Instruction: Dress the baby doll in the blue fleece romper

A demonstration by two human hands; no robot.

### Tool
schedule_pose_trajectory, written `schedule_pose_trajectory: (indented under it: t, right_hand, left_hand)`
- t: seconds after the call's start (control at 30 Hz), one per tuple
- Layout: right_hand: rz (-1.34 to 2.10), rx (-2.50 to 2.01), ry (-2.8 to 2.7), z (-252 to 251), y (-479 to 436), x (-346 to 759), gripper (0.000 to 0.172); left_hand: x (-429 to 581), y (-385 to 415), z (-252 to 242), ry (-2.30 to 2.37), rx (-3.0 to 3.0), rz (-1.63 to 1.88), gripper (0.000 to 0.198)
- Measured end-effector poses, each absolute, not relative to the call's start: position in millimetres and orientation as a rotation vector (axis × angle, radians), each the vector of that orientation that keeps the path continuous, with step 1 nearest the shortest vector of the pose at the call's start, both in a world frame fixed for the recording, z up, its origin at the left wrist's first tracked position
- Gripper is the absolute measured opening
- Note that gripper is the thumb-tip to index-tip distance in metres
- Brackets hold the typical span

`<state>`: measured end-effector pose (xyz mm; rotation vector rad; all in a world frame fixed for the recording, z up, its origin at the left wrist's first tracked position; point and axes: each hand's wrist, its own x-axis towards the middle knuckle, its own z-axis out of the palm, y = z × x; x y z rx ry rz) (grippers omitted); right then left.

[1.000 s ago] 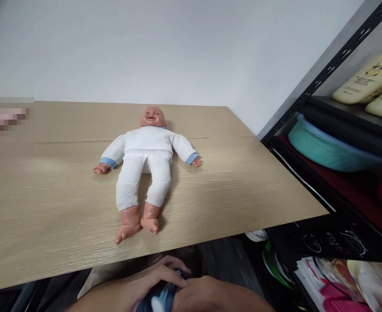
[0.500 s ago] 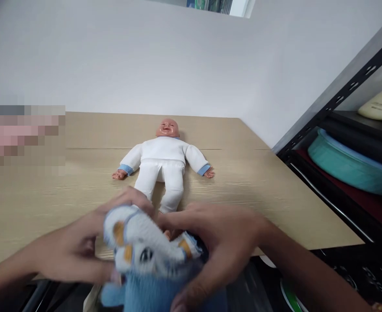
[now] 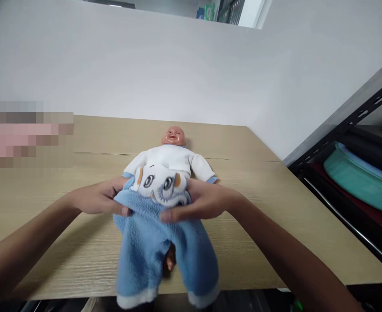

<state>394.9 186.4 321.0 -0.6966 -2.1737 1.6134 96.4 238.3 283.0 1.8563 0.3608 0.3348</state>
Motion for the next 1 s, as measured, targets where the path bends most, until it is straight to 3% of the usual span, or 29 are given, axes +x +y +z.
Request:
schedule_pose_trajectory:
  t: [0.13, 0.27, 0.47, 0.67, 0.83, 1.0]
  right_hand:
    - [1.689, -0.579, -2.313, 319, 188, 391, 0.053]
    - [1.528, -0.711, -2.19, 313, 187, 390, 0.046]
    - [1.539, -0.791, -1.995, 307, 184, 377, 0.047]
    - [1.898, -0.506, -1.979, 305, 180, 371, 0.085]
    - [1.889, -0.655, -1.673, 293, 173, 376, 0.059]
    - [1.902, -0.834, -1.519, 284, 170, 377, 0.061]
  left_hand:
    - [99, 241, 271, 0.428, 1.773, 0.5, 0.057]
    - [99, 241, 264, 0.384, 1.718, 0.31, 0.068]
    - [93, 229, 269, 0.203, 1.605, 0.094, 0.051]
    - [87, 223, 257, 0.135, 1.293, 0.255, 0.055]
    - [91, 216, 253, 0.26, 1.233, 0.217, 0.05]
    - [96, 213, 248, 0.327, 1.273, 0.245, 0.054]
